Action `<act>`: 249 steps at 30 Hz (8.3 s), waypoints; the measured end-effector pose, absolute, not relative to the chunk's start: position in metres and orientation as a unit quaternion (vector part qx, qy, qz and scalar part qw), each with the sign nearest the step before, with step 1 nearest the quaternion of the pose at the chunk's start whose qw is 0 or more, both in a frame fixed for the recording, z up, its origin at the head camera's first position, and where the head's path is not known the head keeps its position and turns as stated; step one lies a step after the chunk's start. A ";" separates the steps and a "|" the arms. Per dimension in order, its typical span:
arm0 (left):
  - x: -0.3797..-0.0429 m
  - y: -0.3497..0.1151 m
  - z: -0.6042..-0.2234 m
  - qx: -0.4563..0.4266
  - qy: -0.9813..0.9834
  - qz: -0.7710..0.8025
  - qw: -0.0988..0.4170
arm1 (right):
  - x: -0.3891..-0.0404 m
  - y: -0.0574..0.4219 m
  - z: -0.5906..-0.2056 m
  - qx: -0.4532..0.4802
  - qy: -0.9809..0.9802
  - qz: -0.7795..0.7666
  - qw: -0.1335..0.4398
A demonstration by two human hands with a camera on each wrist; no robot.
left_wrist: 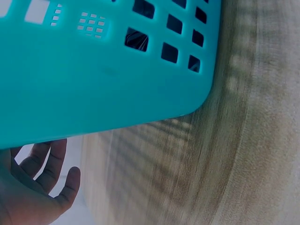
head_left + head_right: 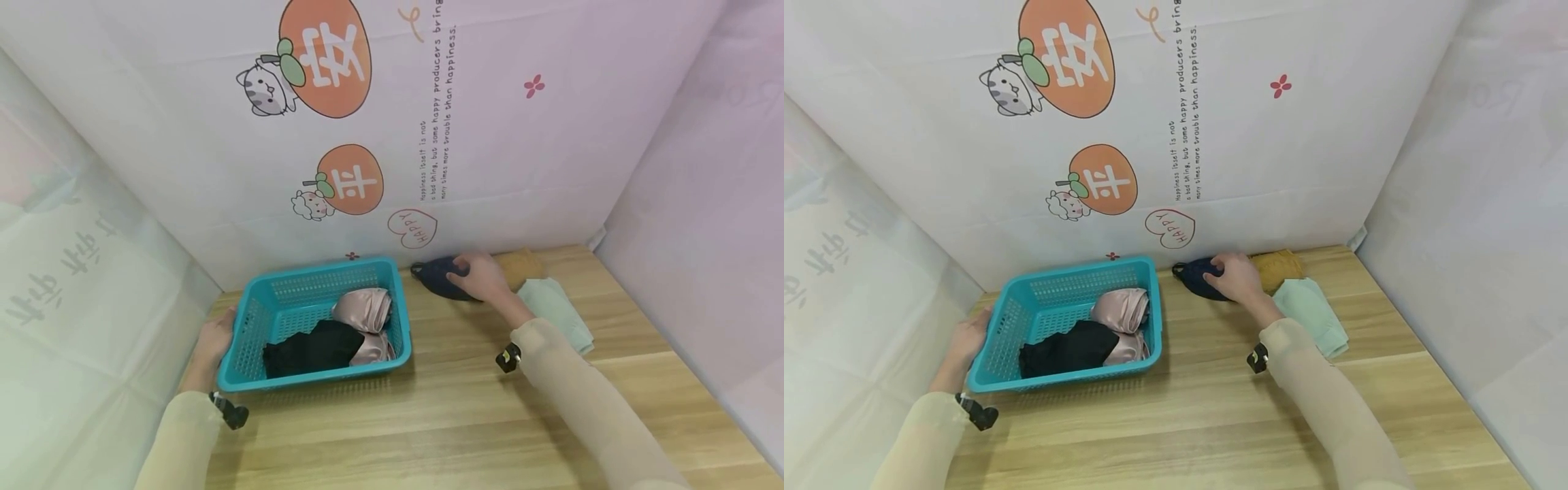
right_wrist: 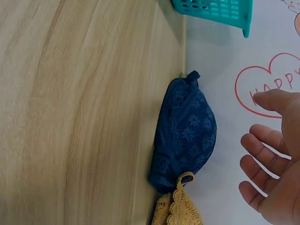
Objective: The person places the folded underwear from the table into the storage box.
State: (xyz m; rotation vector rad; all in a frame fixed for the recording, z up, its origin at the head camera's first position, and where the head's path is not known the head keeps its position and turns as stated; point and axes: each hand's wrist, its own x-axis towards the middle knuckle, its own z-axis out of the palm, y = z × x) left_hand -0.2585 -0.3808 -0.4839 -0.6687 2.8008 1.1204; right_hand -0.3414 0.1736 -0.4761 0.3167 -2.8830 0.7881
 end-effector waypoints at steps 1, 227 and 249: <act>-0.259 -0.381 -0.483 -0.215 0.906 0.363 0.025 | -0.342 0.174 -0.476 0.104 -0.958 0.260 0.067; -0.254 -0.383 -0.484 -0.198 0.916 0.349 0.011 | -0.329 0.010 -0.430 0.222 -0.931 0.250 0.145; -0.256 -0.383 -0.486 -0.199 0.919 0.340 0.002 | -0.329 -0.033 -0.426 0.257 -0.946 0.147 0.135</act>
